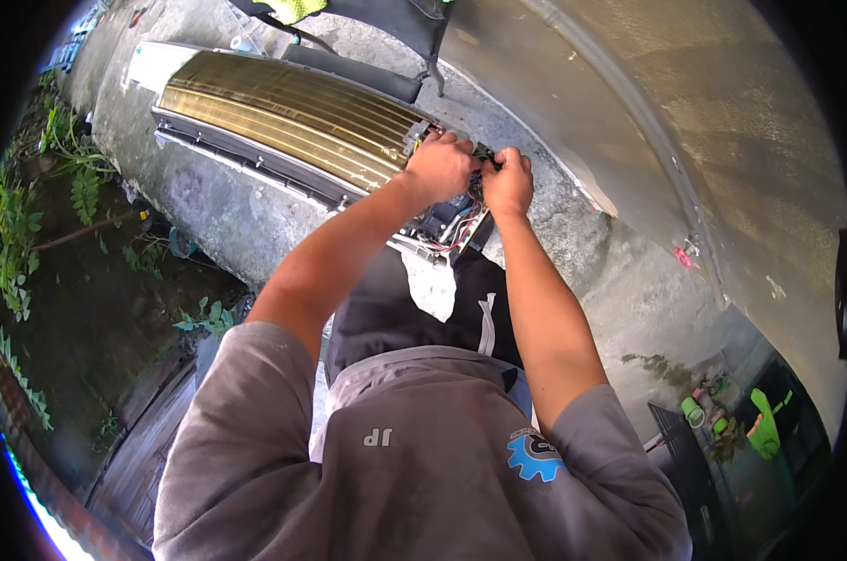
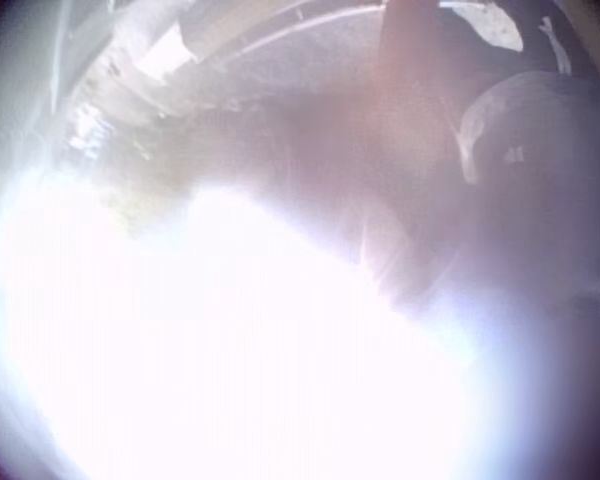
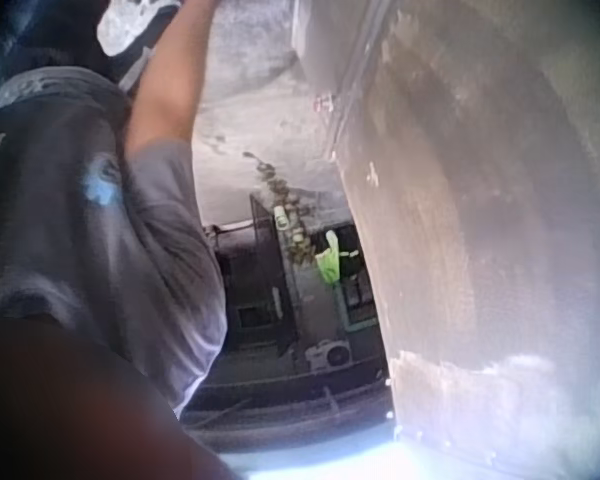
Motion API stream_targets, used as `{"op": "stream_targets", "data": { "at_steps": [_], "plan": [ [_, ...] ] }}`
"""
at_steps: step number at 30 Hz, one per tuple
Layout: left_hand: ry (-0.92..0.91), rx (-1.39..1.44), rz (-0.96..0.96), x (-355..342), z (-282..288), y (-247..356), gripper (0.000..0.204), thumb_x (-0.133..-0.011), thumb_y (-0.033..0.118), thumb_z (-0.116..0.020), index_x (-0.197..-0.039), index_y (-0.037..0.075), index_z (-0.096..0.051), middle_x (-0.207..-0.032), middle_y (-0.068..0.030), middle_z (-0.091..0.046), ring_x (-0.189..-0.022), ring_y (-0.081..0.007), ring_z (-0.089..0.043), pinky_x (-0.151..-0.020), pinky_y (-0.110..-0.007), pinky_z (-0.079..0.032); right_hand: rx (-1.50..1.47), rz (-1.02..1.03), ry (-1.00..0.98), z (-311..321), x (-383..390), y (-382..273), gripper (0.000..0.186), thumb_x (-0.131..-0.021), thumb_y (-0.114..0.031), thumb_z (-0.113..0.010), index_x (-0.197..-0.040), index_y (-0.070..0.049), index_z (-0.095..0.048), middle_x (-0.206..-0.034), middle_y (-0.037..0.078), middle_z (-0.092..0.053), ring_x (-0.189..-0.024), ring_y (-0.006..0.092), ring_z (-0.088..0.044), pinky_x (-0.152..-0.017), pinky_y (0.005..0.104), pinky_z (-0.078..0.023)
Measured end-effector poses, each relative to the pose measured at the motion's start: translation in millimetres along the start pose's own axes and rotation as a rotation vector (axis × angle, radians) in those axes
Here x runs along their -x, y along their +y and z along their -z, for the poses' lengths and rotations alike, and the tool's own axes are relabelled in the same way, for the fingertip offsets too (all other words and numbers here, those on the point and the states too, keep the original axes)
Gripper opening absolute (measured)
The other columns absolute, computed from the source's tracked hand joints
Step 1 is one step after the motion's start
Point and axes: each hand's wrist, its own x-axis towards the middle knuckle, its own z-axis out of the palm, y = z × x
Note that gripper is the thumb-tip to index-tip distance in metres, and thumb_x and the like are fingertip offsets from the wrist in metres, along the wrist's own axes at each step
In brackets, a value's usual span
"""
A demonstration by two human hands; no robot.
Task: The person disassembles and reassembles an indoor air conditioner unit on a table. They remove the front panel, detach and reconnect electrical connectors, and reattach the front panel using a screwdriver.
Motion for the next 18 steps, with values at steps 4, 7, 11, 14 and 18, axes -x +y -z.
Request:
{"op": "stream_targets", "data": {
  "at_steps": [4, 7, 11, 14, 18],
  "plan": [
    [0.028, 0.155, 0.066, 0, -6, -7, 0.018, -0.090, 0.023, -0.072, -0.104, 0.024, -0.083, -0.108, -0.0038, -0.072, -0.107, -0.0300, -0.073, -0.094, -0.047, -0.058, -0.025, -0.020, 0.029, -1, 1, -3, 0.027, -0.090, -0.026, -0.082, -0.108, -0.015, -0.065, -0.116, 0.015, -0.067, -0.105, 0.0430, -0.070, -0.092, 0.0533, -0.058],
    [-0.010, 0.158, 0.072, 1, 0, -8, 0.021, -0.091, 0.022, -0.070, -0.106, 0.025, -0.084, -0.110, -0.0047, -0.073, -0.110, -0.0305, -0.073, -0.097, -0.048, -0.057, -0.041, -0.032, 0.022, -1, 0, -2, 0.027, -0.091, -0.027, -0.083, -0.106, -0.015, -0.065, -0.115, 0.015, -0.067, -0.104, 0.0425, -0.071, -0.092, 0.0527, -0.058],
    [-0.281, -0.075, 0.073, -15, 16, 6, 0.027, -0.093, 0.023, -0.065, -0.112, 0.025, -0.084, -0.119, -0.0071, -0.074, -0.117, -0.0311, -0.071, -0.104, -0.051, -0.055, -0.008, -0.063, -0.004, -3, -8, 3, 0.028, -0.090, -0.029, -0.084, -0.107, -0.014, -0.068, -0.115, 0.016, -0.068, -0.106, 0.0414, -0.072, -0.093, 0.0507, -0.058],
    [-0.433, -0.159, 0.075, -28, 31, 17, 0.031, -0.100, 0.023, -0.060, -0.121, 0.017, -0.082, -0.132, -0.0103, -0.072, -0.131, -0.0317, -0.066, -0.111, -0.054, -0.051, -0.062, -0.077, -0.160, -3, -24, 11, 0.031, -0.089, -0.032, -0.086, -0.109, -0.014, -0.073, -0.117, 0.017, -0.070, -0.107, 0.0400, -0.072, -0.094, 0.0483, -0.058],
    [-0.522, -0.139, 0.121, -33, 45, 22, 0.033, -0.104, 0.023, -0.057, -0.125, 0.013, -0.080, -0.139, -0.0124, -0.070, -0.137, -0.0331, -0.063, -0.114, -0.055, -0.049, -0.182, -0.085, -0.296, 1, -40, 24, 0.035, -0.085, -0.034, -0.090, -0.106, -0.008, -0.079, -0.109, 0.018, -0.078, -0.100, 0.0338, -0.077, -0.091, 0.0443, -0.060]
  ]
}}
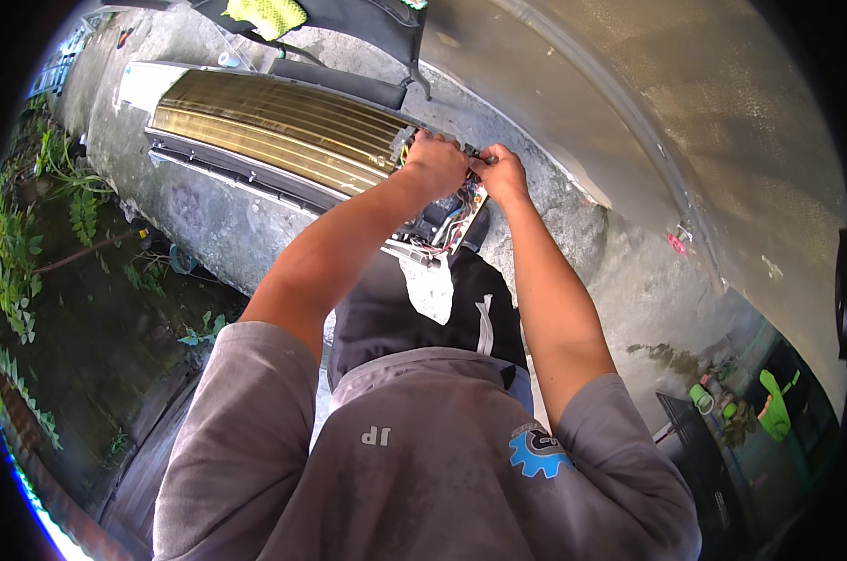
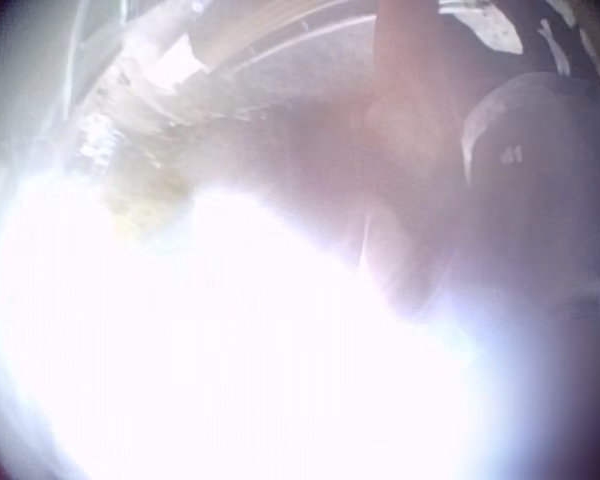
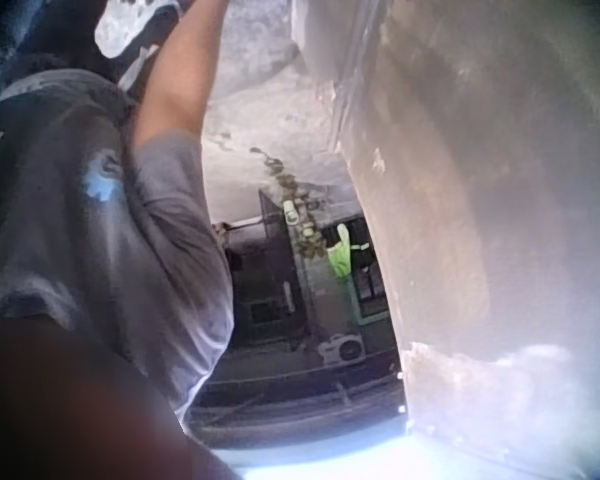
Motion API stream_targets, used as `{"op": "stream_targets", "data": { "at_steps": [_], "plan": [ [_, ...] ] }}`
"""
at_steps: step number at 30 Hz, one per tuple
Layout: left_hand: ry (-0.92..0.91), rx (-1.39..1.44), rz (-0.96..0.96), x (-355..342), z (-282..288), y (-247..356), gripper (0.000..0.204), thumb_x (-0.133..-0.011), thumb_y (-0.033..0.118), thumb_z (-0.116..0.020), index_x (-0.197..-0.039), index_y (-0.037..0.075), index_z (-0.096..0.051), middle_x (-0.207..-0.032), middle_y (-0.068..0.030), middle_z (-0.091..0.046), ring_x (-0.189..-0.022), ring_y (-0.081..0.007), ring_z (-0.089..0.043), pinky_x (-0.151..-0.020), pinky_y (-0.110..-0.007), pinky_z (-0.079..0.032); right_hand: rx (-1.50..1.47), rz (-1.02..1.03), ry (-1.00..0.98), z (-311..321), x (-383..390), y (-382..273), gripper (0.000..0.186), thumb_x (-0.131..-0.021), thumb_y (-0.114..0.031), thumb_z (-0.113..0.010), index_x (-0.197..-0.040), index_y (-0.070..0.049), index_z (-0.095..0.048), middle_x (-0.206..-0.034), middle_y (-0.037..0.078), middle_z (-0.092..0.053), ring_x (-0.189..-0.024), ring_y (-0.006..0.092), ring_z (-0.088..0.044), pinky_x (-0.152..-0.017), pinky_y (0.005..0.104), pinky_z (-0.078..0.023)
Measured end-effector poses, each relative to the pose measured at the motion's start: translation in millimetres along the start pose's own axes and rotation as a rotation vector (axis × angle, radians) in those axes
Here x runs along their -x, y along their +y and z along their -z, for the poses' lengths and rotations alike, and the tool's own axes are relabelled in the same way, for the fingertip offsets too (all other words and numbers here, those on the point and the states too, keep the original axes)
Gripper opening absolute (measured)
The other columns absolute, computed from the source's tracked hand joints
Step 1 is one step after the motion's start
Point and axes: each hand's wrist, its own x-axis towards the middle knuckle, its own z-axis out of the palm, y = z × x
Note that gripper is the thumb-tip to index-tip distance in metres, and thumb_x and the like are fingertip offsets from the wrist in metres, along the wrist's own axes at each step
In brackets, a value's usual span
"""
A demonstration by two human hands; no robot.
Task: The person disassembles and reassembles an indoor air conditioner unit on a table. They remove the front panel, detach and reconnect electrical connectors, and reattach the front panel using a screwdriver.
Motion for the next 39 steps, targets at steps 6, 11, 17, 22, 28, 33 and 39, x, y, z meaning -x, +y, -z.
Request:
{"op": "stream_targets", "data": {
  "at_steps": [6, 11, 17, 22, 28, 33, 39],
  "plan": [
    [-0.019, 0.088, -0.021, 11, -3, -9, 0.037, -0.102, 0.022, -0.056, -0.130, 0.013, -0.079, -0.143, -0.0130, -0.067, -0.139, -0.0351, -0.061, -0.117, -0.055, -0.045, -0.136, -0.236, -0.106, -2, -11, -12, 0.041, -0.075, -0.035, -0.089, -0.103, -0.006, -0.080, -0.107, 0.018, -0.082, -0.101, 0.0293, -0.079, -0.092, 0.0411, -0.060],
    [-0.031, 0.144, 0.158, 16, -7, 9, 0.044, -0.100, 0.028, -0.056, -0.136, 0.016, -0.078, -0.153, -0.0147, -0.058, -0.145, -0.0384, -0.053, -0.121, -0.059, -0.039, 0.124, -0.173, -0.030, -12, -15, -25, 0.044, -0.077, -0.040, -0.086, -0.106, -0.008, -0.080, -0.111, 0.015, -0.083, -0.107, 0.0323, -0.079, -0.097, 0.0421, -0.060],
    [-0.057, 0.186, 0.208, 18, 1, 15, 0.049, -0.098, 0.040, -0.057, -0.137, 0.019, -0.078, -0.156, -0.0153, -0.055, -0.148, -0.0398, -0.047, -0.123, -0.059, -0.034, -0.525, -0.189, -0.307, 21, 16, -3, 0.039, -0.096, -0.006, -0.078, -0.135, -0.006, -0.076, -0.117, 0.013, -0.080, -0.097, 0.0198, -0.077, -0.086, 0.0334, -0.061],
    [-0.015, 0.193, 0.210, 21, -5, 17, 0.051, -0.096, 0.052, -0.064, -0.133, 0.020, -0.080, -0.151, -0.0135, -0.058, -0.146, -0.0382, -0.048, -0.121, -0.058, -0.035, -0.375, -0.129, -0.216, 8, 8, -3, 0.036, -0.092, -0.006, -0.076, -0.127, -0.007, -0.078, -0.114, 0.013, -0.081, -0.094, 0.0204, -0.078, -0.085, 0.0334, -0.061],
    [0.134, 0.235, 0.285, 17, -26, 23, 0.044, -0.091, 0.053, -0.072, -0.121, 0.023, -0.085, -0.144, -0.0119, -0.060, -0.139, -0.0361, -0.052, -0.118, -0.057, -0.037, 0.085, -0.197, -0.063, -14, -25, -2, 0.033, -0.081, -0.022, -0.083, -0.113, -0.013, -0.079, -0.112, 0.014, -0.082, -0.100, 0.0258, -0.080, -0.092, 0.0376, -0.061],
    [0.210, 0.270, 0.346, 11, -35, 28, 0.041, -0.089, 0.054, -0.075, -0.115, 0.025, -0.087, -0.136, -0.0097, -0.062, -0.133, -0.0342, -0.053, -0.116, -0.054, -0.038, 0.015, -0.241, -0.215, 6, -18, -16, 0.031, -0.089, -0.016, -0.080, -0.118, -0.008, -0.073, -0.104, 0.008, -0.078, -0.090, 0.0248, -0.074, -0.077, 0.0494, -0.063],
    [0.206, 0.276, 0.350, 8, -36, 28, 0.045, -0.086, 0.060, -0.076, -0.113, 0.026, -0.088, -0.133, -0.0088, -0.062, -0.132, -0.0336, -0.053, -0.116, -0.054, -0.035, -0.494, -0.282, -0.574, 59, 6, -9, 0.048, -0.099, -0.010, -0.071, -0.146, -0.010, -0.064, -0.132, 0.010, -0.070, -0.117, 0.0257, -0.069, -0.091, 0.0524, -0.060]
  ]
}}
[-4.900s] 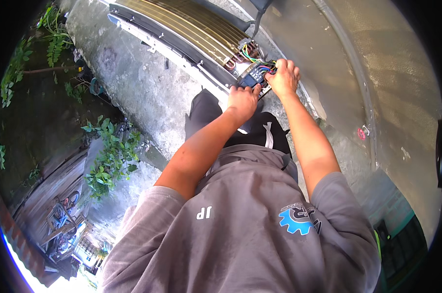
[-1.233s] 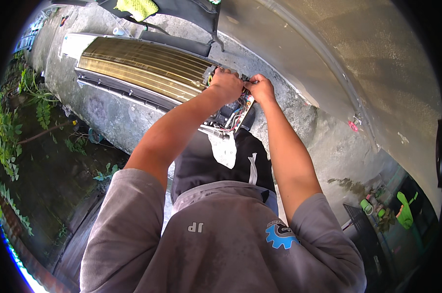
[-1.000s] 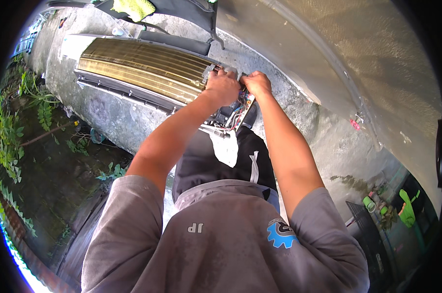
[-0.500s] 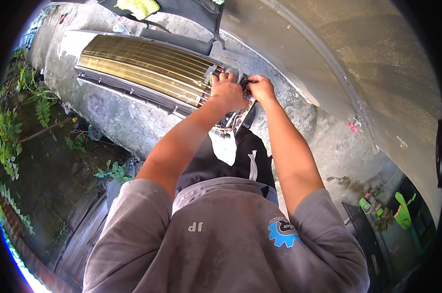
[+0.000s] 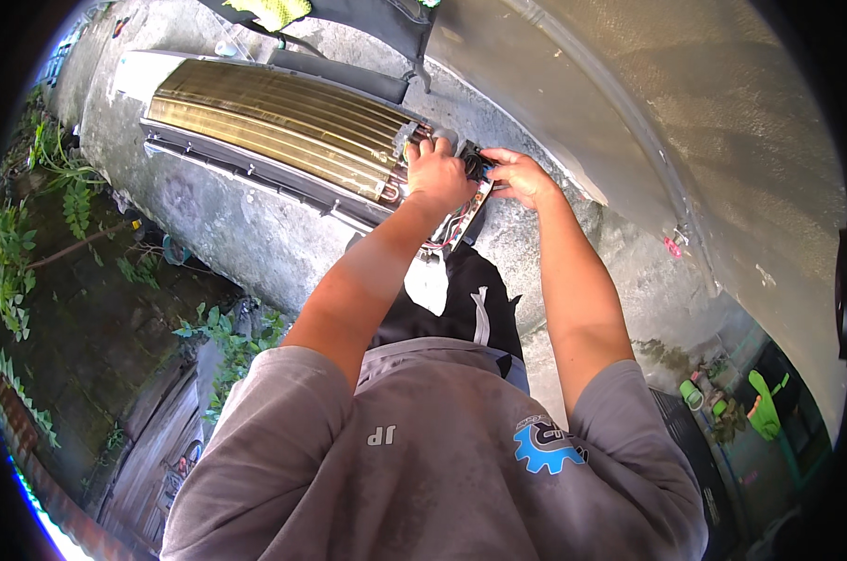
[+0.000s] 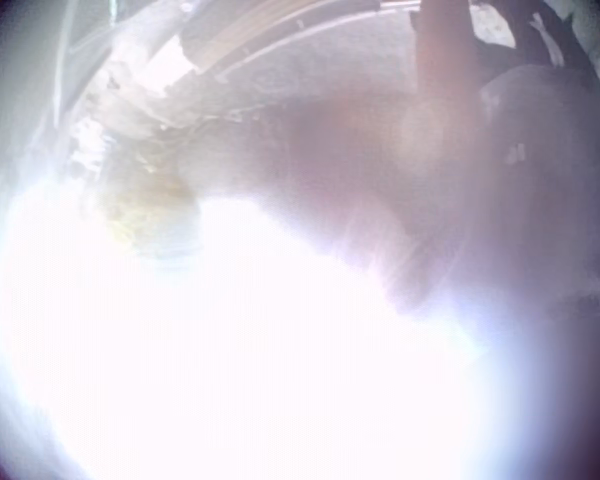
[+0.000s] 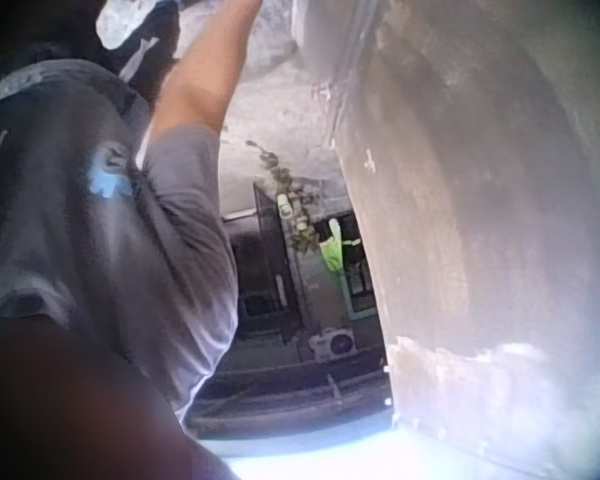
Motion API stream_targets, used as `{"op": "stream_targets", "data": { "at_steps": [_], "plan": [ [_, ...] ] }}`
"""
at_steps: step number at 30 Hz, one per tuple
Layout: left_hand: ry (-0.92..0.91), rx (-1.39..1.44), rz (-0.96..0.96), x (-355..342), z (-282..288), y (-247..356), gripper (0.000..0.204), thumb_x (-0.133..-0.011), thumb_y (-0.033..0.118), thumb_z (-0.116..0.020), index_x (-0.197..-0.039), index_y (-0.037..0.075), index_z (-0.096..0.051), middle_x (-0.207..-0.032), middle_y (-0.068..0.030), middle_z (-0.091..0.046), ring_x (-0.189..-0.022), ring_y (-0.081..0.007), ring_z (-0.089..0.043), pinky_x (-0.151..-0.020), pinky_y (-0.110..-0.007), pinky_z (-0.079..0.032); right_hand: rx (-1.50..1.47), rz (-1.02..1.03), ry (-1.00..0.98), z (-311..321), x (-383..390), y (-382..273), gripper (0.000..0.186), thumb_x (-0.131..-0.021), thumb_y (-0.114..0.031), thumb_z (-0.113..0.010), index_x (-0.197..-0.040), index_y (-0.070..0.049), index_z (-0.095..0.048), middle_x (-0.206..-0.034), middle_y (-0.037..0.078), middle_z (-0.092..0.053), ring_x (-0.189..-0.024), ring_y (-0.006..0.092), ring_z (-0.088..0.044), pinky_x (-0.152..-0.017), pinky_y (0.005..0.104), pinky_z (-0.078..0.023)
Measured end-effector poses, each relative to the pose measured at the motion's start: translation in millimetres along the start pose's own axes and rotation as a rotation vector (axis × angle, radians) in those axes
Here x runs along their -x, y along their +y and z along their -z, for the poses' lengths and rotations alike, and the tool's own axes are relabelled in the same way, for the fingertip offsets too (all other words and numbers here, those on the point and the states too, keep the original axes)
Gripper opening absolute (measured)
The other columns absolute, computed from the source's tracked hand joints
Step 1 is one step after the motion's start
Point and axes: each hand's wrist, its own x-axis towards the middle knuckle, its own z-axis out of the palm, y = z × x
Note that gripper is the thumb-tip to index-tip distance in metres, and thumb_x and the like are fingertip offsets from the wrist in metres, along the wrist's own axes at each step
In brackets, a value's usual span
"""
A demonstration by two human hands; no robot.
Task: The person disassembles and reassembles an indoor air conditioner unit on a table. They remove the front panel, detach and reconnect electrical connectors, and reattach the front panel using a screwdriver.
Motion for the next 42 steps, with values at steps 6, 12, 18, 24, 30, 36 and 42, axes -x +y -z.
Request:
{"op": "stream_targets", "data": {
  "at_steps": [6, 12, 18, 24, 30, 36, 42],
  "plan": [
    [-0.032, 0.020, -0.011, -1, 0, -4, 0.046, -0.088, 0.059, -0.073, -0.113, 0.024, -0.088, -0.137, -0.0099, -0.062, -0.135, -0.0343, -0.053, -0.117, -0.054, -0.037, 0.266, 0.103, 0.071, -10, -8, 4, 0.052, -0.095, -0.018, -0.082, -0.143, -0.009, -0.063, -0.141, 0.010, -0.066, -0.124, 0.0262, -0.067, -0.092, 0.0535, -0.061],
    [-0.073, 0.029, -0.013, -8, 2, -5, 0.047, -0.091, 0.057, -0.071, -0.118, 0.022, -0.087, -0.141, -0.0110, -0.062, -0.138, -0.0353, -0.053, -0.117, -0.055, -0.038, 0.273, -0.021, 0.275, -25, -24, 2, 0.042, -0.091, -0.017, -0.079, -0.131, -0.011, -0.069, -0.125, 0.008, -0.075, -0.108, 0.0296, -0.075, -0.081, 0.0548, -0.064],
    [-0.104, -0.009, -0.039, -10, 5, -6, 0.051, -0.092, 0.058, -0.074, -0.123, 0.019, -0.085, -0.142, -0.0124, -0.064, -0.138, -0.0365, -0.055, -0.117, -0.057, -0.040, 0.525, -0.083, 0.416, -24, -79, 10, 0.029, -0.092, -0.020, -0.068, -0.118, -0.009, -0.076, -0.113, 0.016, -0.081, -0.093, 0.0359, -0.080, -0.070, 0.0503, -0.068],
    [-0.108, -0.047, -0.078, -10, 9, -7, 0.054, -0.093, 0.060, -0.071, -0.124, 0.018, -0.084, -0.141, -0.0132, -0.064, -0.139, -0.0366, -0.055, -0.117, -0.059, -0.039, 0.573, -0.088, 0.445, -27, -85, 8, 0.032, -0.090, -0.017, -0.080, -0.119, -0.011, -0.069, -0.109, 0.010, -0.075, -0.089, 0.0302, -0.075, -0.060, 0.0533, -0.062],
    [-0.123, -0.166, -0.145, 6, 26, -8, 0.055, -0.096, 0.057, -0.068, -0.135, 0.020, -0.079, -0.152, -0.0125, -0.061, -0.148, -0.0384, -0.049, -0.124, -0.065, -0.030, 0.463, 0.013, 0.369, -36, -35, 1, 0.037, -0.094, -0.029, -0.078, -0.127, -0.013, -0.075, -0.113, 0.011, -0.080, -0.099, 0.0291, -0.077, -0.079, 0.0522, -0.064],
    [0.396, 0.270, -0.061, 85, 42, -57, 0.047, -0.092, 0.046, -0.076, -0.129, 0.017, -0.081, -0.139, -0.0114, -0.071, -0.141, -0.0357, -0.057, -0.123, -0.055, -0.038, 0.130, 0.249, 0.386, -4, 17, 42, 0.047, -0.098, -0.043, -0.080, -0.135, -0.015, -0.072, -0.133, 0.008, -0.073, -0.113, 0.0271, -0.069, -0.077, 0.0445, -0.063],
    [0.313, 0.654, 0.527, 232, -100, -186, 0.044, -0.092, 0.047, -0.076, -0.120, 0.014, -0.083, -0.130, -0.0237, -0.075, -0.121, -0.0422, -0.072, -0.104, -0.049, -0.057, 0.217, 0.003, 0.288, 112, 80, 210, 0.036, -0.102, -0.034, -0.074, -0.133, -0.016, -0.069, -0.101, 0.001, -0.065, -0.079, 0.0150, -0.060, -0.065, 0.0406, -0.060]
  ]
}}
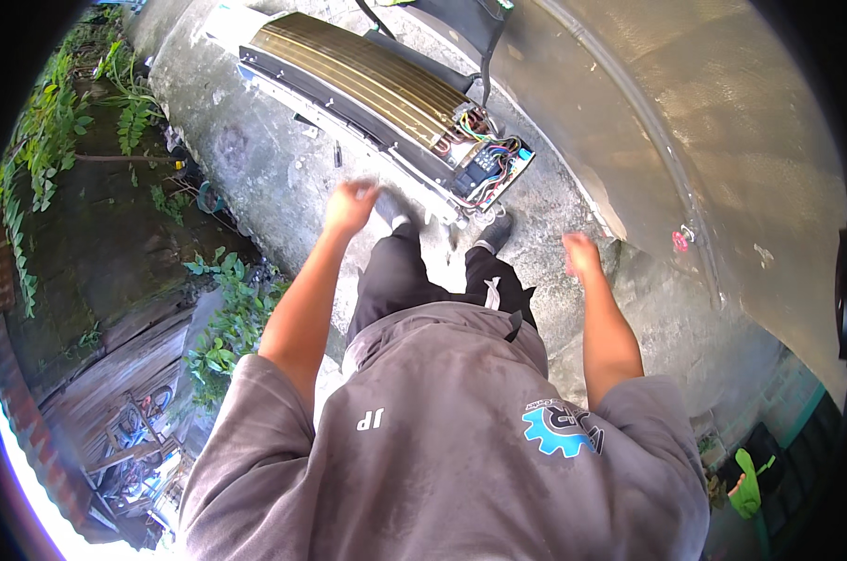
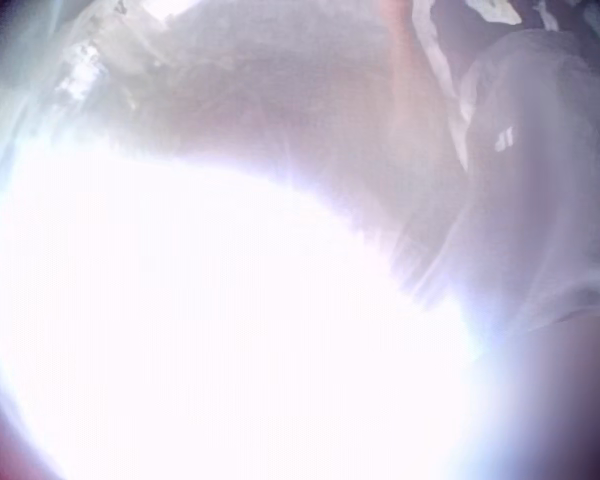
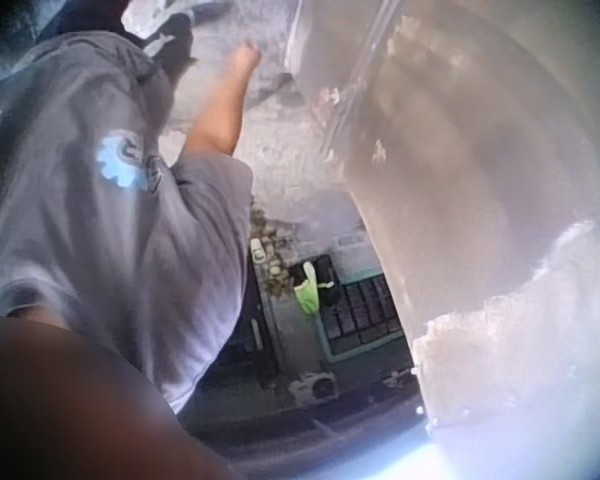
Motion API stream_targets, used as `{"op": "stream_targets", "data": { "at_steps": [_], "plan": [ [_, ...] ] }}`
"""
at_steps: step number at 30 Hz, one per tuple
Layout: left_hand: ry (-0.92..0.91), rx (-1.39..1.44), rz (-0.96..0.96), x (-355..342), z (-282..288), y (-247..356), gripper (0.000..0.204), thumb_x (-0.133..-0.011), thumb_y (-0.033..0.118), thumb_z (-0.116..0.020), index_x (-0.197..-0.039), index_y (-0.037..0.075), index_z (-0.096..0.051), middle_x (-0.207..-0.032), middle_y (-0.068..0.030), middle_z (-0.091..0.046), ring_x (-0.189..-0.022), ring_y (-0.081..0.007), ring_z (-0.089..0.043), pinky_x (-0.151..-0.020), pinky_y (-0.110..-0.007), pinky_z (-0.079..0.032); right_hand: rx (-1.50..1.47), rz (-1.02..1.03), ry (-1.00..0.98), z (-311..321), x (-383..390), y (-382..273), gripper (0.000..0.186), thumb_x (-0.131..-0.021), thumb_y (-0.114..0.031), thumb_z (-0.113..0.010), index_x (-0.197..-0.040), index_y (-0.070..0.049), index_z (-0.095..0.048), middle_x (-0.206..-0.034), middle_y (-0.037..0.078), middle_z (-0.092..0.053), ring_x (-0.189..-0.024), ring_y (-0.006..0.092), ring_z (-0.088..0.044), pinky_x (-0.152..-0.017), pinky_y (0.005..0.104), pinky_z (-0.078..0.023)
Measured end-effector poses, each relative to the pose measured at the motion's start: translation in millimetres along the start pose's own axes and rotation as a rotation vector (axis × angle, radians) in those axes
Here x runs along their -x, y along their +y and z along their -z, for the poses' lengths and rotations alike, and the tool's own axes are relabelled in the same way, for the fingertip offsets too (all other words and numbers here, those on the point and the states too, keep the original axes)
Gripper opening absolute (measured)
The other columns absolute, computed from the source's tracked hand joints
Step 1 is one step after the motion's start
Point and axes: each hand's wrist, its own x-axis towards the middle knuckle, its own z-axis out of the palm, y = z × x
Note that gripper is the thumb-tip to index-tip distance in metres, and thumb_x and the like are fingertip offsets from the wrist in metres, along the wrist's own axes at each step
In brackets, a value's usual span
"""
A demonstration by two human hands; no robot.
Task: The person disassembles and reassembles an indoor air conditioner unit on a table. They remove the front panel, detach and reconnect electrical connectors, and reattach the front panel using a screwdriver.
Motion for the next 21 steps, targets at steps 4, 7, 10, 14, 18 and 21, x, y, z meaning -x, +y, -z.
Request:
{"op": "stream_targets", "data": {
  "at_steps": [4, 7, 10, 14, 18, 21],
  "plan": [
    [-0.650, -0.822, -0.228, 108, -27, -204, 0.049, -0.108, 0.049, -0.052, -0.117, 0.012, -0.083, -0.125, -0.0153, -0.079, -0.118, -0.0405, -0.074, -0.101, -0.055, -0.058, 0.285, -0.349, 0.120, 43, 68, 132, 0.041, -0.100, -0.036, -0.072, -0.135, -0.015, -0.067, -0.108, 0.007, -0.067, -0.092, 0.0289, -0.065, -0.076, 0.0582, -0.060],
    [-0.830, -0.725, 0.126, 206, -45, -288, 0.044, -0.103, 0.050, -0.060, -0.130, 0.021, -0.080, -0.139, -0.0117, -0.075, -0.125, -0.0369, -0.072, -0.106, -0.050, -0.058, 0.128, -0.423, 0.200, 39, 117, 173, 0.047, -0.099, -0.036, -0.072, -0.141, -0.017, -0.065, -0.116, 0.008, -0.066, -0.100, 0.0304, -0.064, -0.079, 0.0556, -0.060],
    [-0.897, -0.570, 0.020, 249, -46, -307, 0.040, -0.093, 0.048, -0.070, -0.128, 0.031, -0.080, -0.133, -0.0094, -0.077, -0.123, -0.0364, -0.072, -0.102, -0.046, -0.059, 0.016, -0.365, 0.292, 7, 154, 189, 0.048, -0.099, -0.037, -0.072, -0.143, -0.018, -0.064, -0.118, 0.007, -0.066, -0.102, 0.0309, -0.064, -0.080, 0.0544, -0.060],
    [-0.752, -0.229, 0.140, 229, -23, -291, 0.038, -0.095, 0.047, -0.071, -0.119, 0.021, -0.081, -0.127, -0.0132, -0.078, -0.119, -0.0384, -0.073, -0.103, -0.046, -0.058, 0.014, -0.266, 0.325, -77, 178, 183, 0.047, -0.099, -0.036, -0.072, -0.141, -0.018, -0.066, -0.114, 0.004, -0.068, -0.099, 0.0288, -0.067, -0.075, 0.0514, -0.060],
    [-0.234, 0.242, 0.011, 223, 15, -298, 0.036, -0.100, 0.036, -0.072, -0.121, 0.008, -0.081, -0.118, -0.0182, -0.081, -0.116, -0.0354, -0.076, -0.101, -0.042, -0.058, 0.286, -0.041, 0.104, -174, 224, 165, 0.039, -0.099, -0.033, -0.074, -0.133, -0.015, -0.071, -0.106, 0.003, -0.074, -0.078, 0.0192, -0.067, -0.063, 0.0409, -0.058],
    [-0.204, 0.242, 0.093, 243, 17, -335, 0.037, -0.103, 0.036, -0.064, -0.120, 0.008, -0.081, -0.116, -0.0212, -0.081, -0.115, -0.0363, -0.077, -0.102, -0.045, -0.058, 0.297, 0.031, -0.014, -219, 270, 161, 0.037, -0.098, -0.031, -0.078, -0.128, -0.008, -0.074, -0.088, 0.004, -0.071, -0.067, 0.0153, -0.063, -0.055, 0.0362, -0.055]
  ]
}}
